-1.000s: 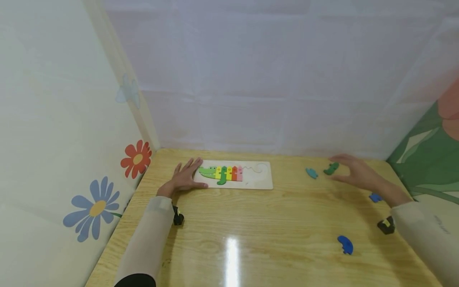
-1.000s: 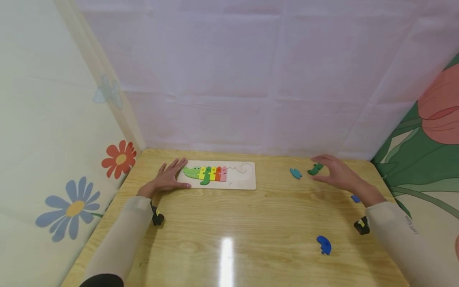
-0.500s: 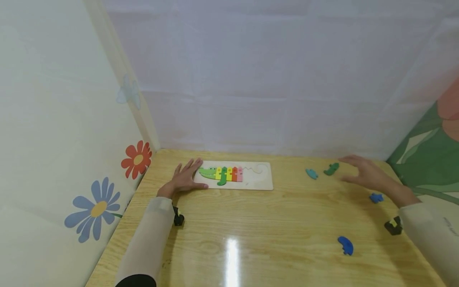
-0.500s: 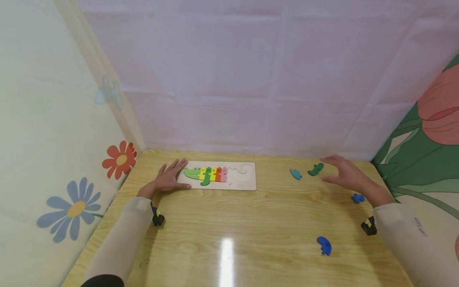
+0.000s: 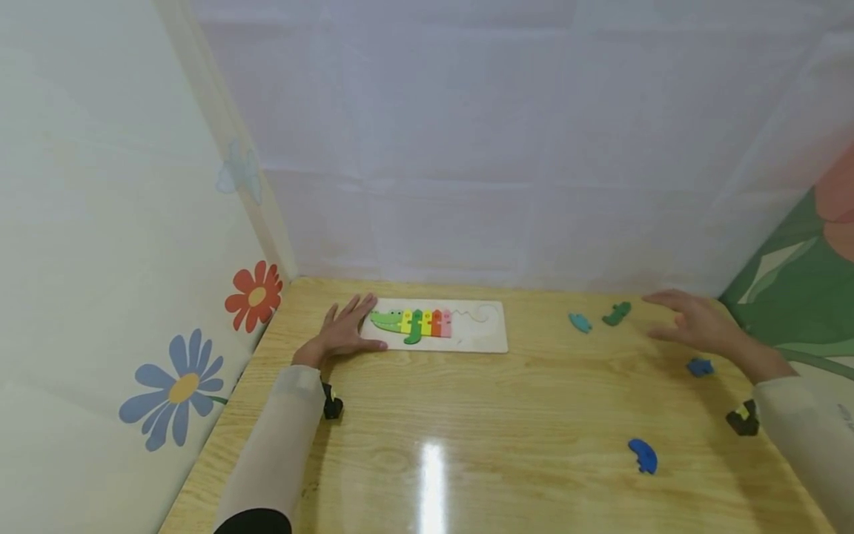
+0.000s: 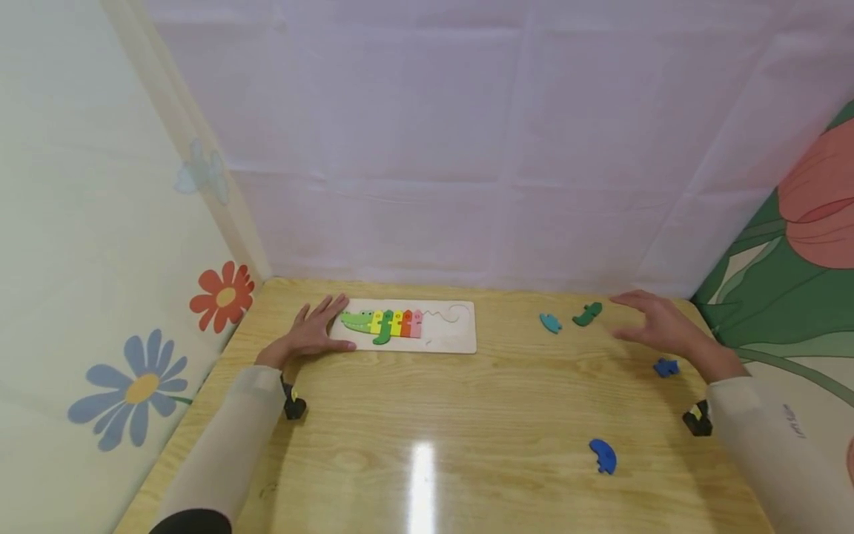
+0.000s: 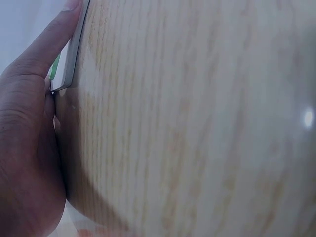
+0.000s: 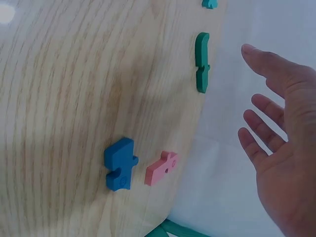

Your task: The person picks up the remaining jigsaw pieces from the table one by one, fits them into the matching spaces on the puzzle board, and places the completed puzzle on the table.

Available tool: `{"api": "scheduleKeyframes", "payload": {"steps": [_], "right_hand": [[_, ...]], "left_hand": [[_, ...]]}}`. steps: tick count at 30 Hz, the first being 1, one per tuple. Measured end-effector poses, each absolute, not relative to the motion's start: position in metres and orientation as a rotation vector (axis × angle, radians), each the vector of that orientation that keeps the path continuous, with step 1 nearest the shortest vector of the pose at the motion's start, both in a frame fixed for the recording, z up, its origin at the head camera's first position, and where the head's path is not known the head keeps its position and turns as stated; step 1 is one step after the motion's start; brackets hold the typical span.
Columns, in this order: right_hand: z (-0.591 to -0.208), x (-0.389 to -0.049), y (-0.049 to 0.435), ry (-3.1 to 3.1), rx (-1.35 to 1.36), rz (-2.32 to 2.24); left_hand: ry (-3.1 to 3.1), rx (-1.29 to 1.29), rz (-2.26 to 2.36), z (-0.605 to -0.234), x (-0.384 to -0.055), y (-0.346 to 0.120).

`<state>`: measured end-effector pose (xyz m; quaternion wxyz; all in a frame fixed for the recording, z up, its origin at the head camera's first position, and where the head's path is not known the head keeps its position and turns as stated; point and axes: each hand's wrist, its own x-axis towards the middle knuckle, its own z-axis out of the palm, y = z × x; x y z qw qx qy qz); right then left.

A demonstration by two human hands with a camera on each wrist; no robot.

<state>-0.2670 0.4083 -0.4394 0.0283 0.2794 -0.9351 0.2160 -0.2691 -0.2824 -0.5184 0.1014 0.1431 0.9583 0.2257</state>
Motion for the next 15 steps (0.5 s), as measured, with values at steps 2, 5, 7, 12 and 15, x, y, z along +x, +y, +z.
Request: {"api": "scheduleKeyframes", "payload": {"steps": [2, 5, 7, 12, 15], "right_hand": [[-0.441, -0.267, 0.412, -2.87, 0.859, 0.654], [-0.444, -0.268, 0.418, -2.857, 0.847, 0.653], [-0.447, -0.27, 0.422, -2.842, 0.834, 0.63], [-0.452, -0.272, 0.43, -2.778, 0.853, 0.56], [-0.455, -0.273, 0.433, -2.777, 0.848, 0.563]], "left_hand": [[2.829, 0.423, 0.67, -0.518, -0.27, -0.282], [2.829, 0.418, 0.675, -0.517, -0.27, -0.282], [2.829, 0.419, 0.684, -0.517, -0.271, -0.282], [2.826, 0.42, 0.699, -0.516, -0.271, -0.281], [2.825, 0.419, 0.696, -0.516, -0.271, -0.281]]}}
